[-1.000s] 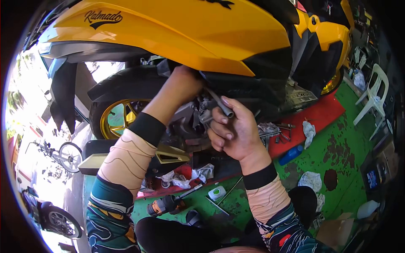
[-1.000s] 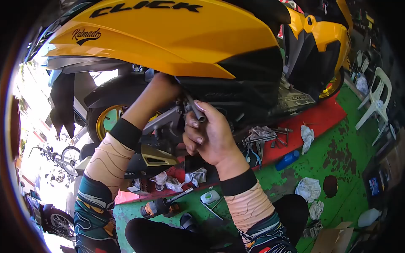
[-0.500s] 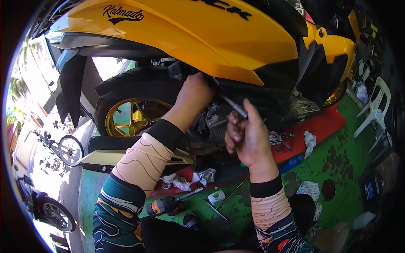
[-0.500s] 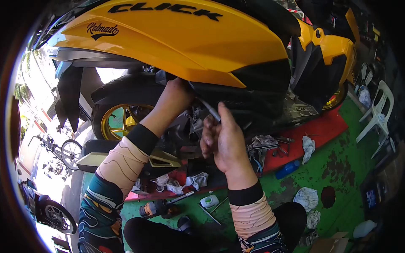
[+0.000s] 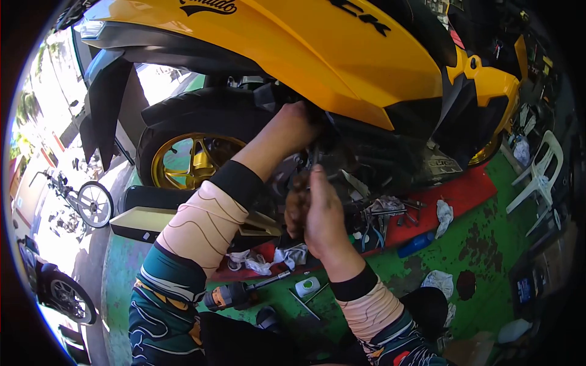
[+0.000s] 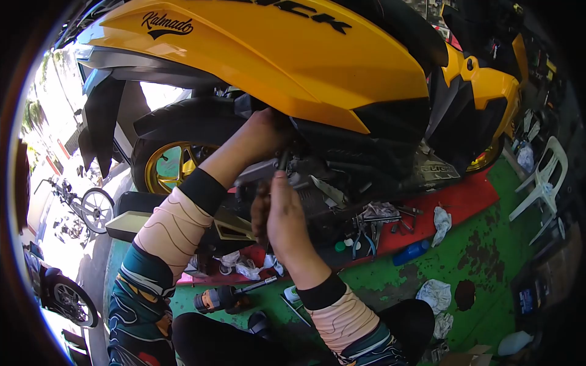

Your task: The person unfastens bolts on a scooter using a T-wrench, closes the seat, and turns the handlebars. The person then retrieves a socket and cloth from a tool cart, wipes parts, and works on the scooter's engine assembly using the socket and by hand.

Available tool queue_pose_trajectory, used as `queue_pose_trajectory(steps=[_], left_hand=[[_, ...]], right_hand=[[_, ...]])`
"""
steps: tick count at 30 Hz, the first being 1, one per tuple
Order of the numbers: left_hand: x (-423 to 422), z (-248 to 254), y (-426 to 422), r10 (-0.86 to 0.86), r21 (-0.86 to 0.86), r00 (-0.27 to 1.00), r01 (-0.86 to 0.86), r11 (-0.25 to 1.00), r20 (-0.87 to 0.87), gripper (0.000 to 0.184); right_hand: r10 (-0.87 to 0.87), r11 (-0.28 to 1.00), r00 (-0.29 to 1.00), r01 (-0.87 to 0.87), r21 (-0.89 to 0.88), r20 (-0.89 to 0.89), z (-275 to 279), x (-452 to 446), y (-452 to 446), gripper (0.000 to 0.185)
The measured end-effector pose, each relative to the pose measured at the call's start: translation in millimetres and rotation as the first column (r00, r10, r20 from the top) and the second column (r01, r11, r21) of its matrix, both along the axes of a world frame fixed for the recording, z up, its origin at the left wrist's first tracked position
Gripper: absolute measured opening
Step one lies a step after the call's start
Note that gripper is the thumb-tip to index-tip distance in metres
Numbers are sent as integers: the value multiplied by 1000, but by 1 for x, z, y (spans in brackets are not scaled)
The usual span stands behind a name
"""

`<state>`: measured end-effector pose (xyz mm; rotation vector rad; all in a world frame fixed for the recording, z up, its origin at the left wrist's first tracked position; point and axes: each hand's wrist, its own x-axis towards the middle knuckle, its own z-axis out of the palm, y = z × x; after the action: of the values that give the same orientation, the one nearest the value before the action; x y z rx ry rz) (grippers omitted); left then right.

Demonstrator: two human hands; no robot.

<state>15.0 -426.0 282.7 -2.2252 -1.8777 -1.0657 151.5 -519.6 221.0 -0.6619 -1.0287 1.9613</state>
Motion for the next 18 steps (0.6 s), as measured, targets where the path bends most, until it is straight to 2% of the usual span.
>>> queue_pose_trajectory(steps=[2,6,11,14,15,18], left_hand=[[-11,6,4,-69,-149,994,55,987,-90,35],[-17,18,10,-175,-227,960,125,966,-218,31],[-13,28,8,-246,-319,965,205,925,-92,45],[-9,37,6,-194,-544,980,139,827,-43,46],[-9,36,6,-192,-544,980,136,828,-47,46],[-4,25,0,-197,-301,956,126,945,-218,45]], right_hand=[[17,1000,1000,-17,23,24,-3,-13,1,46],[19,991,997,-9,135,-74,-9,-30,10,44],[-1,995,999,6,98,-50,-3,-29,10,43],[-4,999,1000,5,42,-16,2,-24,11,42],[47,998,997,-45,36,-67,2,-19,14,41],[149,989,974,-146,27,-172,-1,-13,16,40]])
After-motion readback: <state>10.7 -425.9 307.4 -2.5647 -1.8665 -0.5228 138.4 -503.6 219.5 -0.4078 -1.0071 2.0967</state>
